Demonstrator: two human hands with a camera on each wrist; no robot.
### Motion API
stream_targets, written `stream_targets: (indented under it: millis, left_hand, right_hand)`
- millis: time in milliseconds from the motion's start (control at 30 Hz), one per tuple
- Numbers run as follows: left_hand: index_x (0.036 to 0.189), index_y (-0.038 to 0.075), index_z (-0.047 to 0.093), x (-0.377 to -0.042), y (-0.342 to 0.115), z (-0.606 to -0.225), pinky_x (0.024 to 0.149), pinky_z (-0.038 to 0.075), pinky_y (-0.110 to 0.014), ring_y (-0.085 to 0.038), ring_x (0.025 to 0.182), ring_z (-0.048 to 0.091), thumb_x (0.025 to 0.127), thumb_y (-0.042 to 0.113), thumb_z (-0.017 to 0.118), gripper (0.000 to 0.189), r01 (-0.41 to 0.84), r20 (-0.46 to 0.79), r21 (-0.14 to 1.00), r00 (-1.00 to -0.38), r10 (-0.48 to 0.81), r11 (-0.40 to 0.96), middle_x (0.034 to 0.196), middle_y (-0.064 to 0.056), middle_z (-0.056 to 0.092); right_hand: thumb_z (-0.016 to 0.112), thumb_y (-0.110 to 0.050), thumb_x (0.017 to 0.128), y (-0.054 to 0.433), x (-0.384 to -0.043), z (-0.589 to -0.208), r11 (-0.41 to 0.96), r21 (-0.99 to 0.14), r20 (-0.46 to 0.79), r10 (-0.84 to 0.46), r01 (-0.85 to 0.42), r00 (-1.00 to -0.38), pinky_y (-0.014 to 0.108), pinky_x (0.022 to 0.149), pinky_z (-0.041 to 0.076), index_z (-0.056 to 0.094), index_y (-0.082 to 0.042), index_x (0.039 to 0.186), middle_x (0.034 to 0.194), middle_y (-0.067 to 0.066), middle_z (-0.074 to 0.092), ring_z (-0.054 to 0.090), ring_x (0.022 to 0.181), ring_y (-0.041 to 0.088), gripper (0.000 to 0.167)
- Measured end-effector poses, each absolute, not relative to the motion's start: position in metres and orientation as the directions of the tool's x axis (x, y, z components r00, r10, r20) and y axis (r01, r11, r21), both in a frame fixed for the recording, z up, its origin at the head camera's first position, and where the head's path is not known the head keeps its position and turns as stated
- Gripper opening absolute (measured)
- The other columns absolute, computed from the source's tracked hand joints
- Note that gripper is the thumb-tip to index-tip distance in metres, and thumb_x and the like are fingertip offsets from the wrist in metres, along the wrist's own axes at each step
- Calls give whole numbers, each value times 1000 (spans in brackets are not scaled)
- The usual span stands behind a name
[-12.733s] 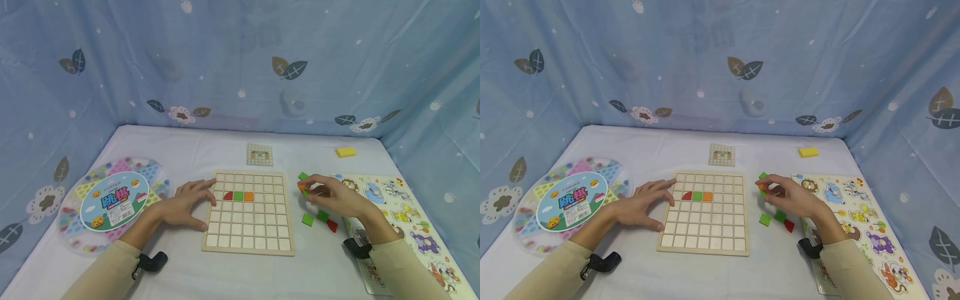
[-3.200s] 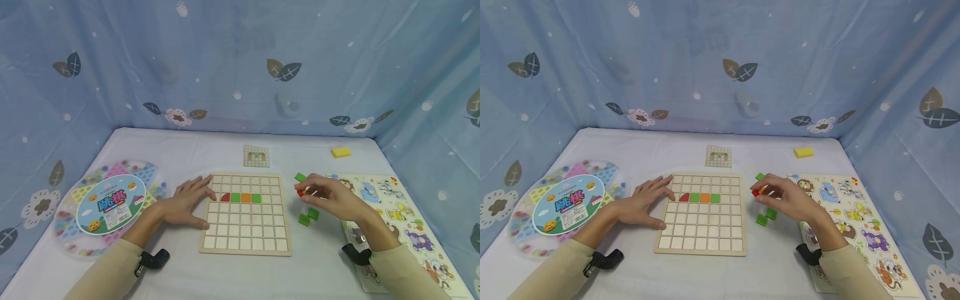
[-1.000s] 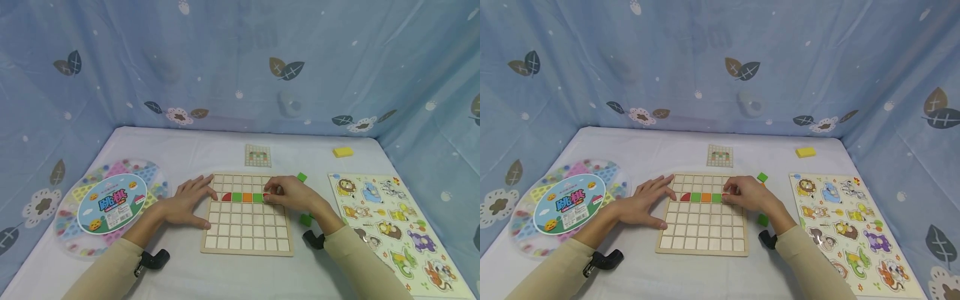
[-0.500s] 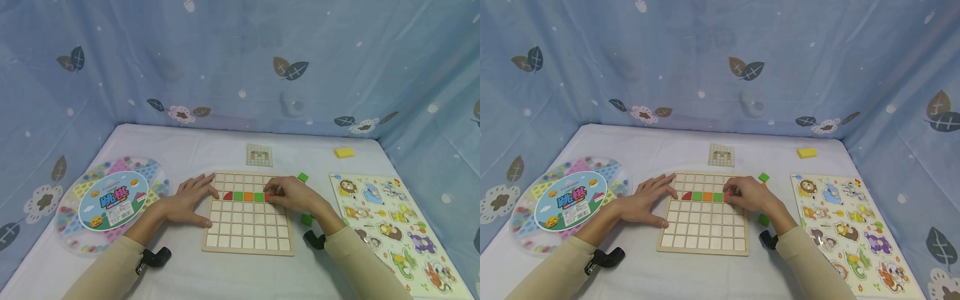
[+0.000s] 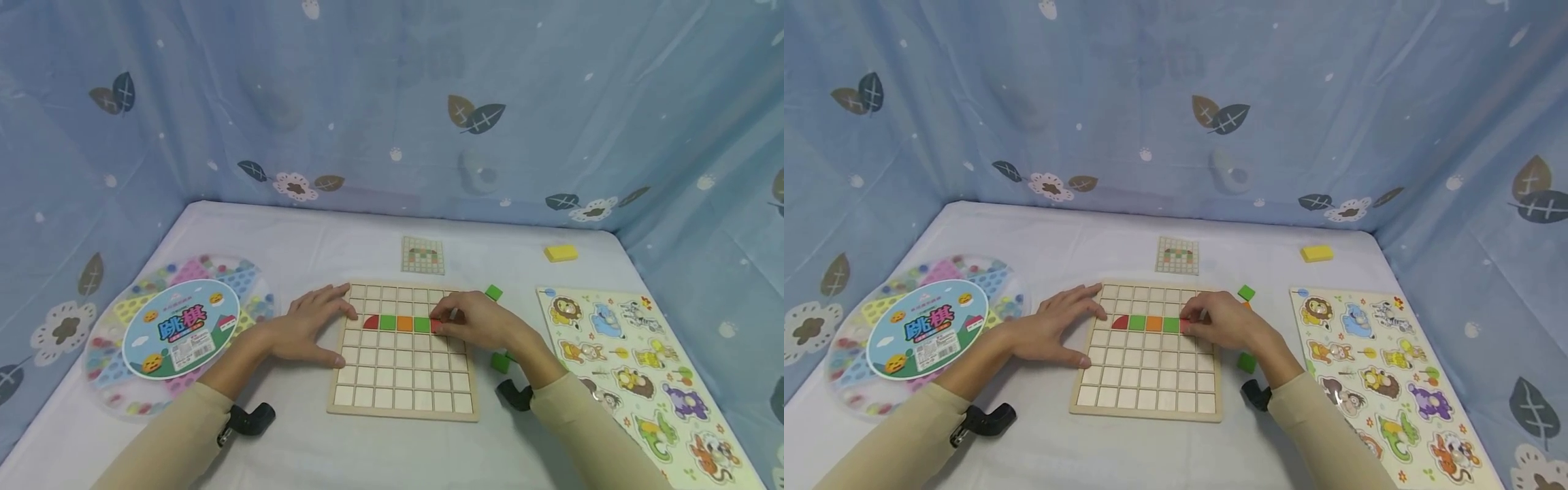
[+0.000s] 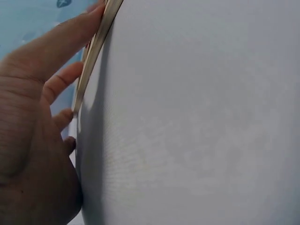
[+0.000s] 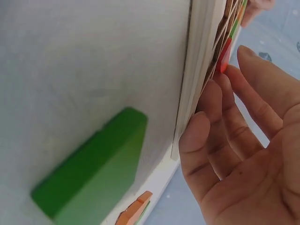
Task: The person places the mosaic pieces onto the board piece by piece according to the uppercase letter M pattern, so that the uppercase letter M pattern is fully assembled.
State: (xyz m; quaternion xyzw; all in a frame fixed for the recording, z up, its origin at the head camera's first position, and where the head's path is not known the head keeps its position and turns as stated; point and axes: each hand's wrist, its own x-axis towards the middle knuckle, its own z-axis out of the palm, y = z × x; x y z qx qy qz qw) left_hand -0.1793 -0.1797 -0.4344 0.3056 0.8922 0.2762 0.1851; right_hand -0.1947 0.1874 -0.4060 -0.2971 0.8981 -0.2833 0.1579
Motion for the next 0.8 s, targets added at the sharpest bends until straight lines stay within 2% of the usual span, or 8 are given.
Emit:
stream_targets:
  millis: [167, 267, 400, 567, 800]
  left_hand:
    - [149, 35, 45, -184, -181, -436, 112, 13, -78, -44, 157, 1, 75, 61, 84, 87, 469, -129, 597, -745, 655, 651, 173, -9, -8]
    - [152, 34, 45, -188, -182, -436, 115, 12, -74, -38, 159, 1, 74, 60, 86, 92, 481, -127, 594, -736, 665, 645, 174, -5, -1]
    - [154, 33, 43, -191, -185, -436, 118, 7, -70, -35, 159, 3, 76, 61, 84, 93, 478, -158, 585, -725, 670, 655, 174, -4, 8]
    - [157, 33, 38, -193, -184, -439, 119, 4, -69, -35, 159, 1, 78, 63, 81, 95, 486, -173, 588, -706, 687, 647, 174, -2, 6]
    - [157, 37, 36, -194, -182, -441, 119, 4, -66, -31, 160, 0, 78, 67, 79, 95, 493, -175, 569, -709, 684, 658, 174, 2, 4]
  right_hand:
    - [73, -20, 97, 188, -195, -407, 657, -597, -113, -636, -460, -763, 29, 75, 52, 73, -17, 111, 98, -9, 68, 62, 85, 10, 14]
    - [72, -21, 98, 188, -196, -407, 648, -594, -103, -650, -477, -753, 29, 75, 53, 74, -17, 109, 101, -8, 68, 61, 84, 10, 12]
    - [72, -23, 98, 189, -196, -408, 625, -599, -103, -680, -501, -726, 30, 80, 55, 75, -14, 116, 108, -5, 69, 63, 88, 9, 21]
    - [72, -24, 98, 192, -194, -405, 629, -585, -131, -696, -512, -706, 30, 82, 55, 71, -12, 124, 111, -3, 67, 63, 90, 10, 29]
    - [69, -23, 100, 201, -189, -394, 623, -606, -149, -699, -495, -699, 30, 83, 55, 69, -13, 127, 121, -2, 67, 63, 97, 12, 29]
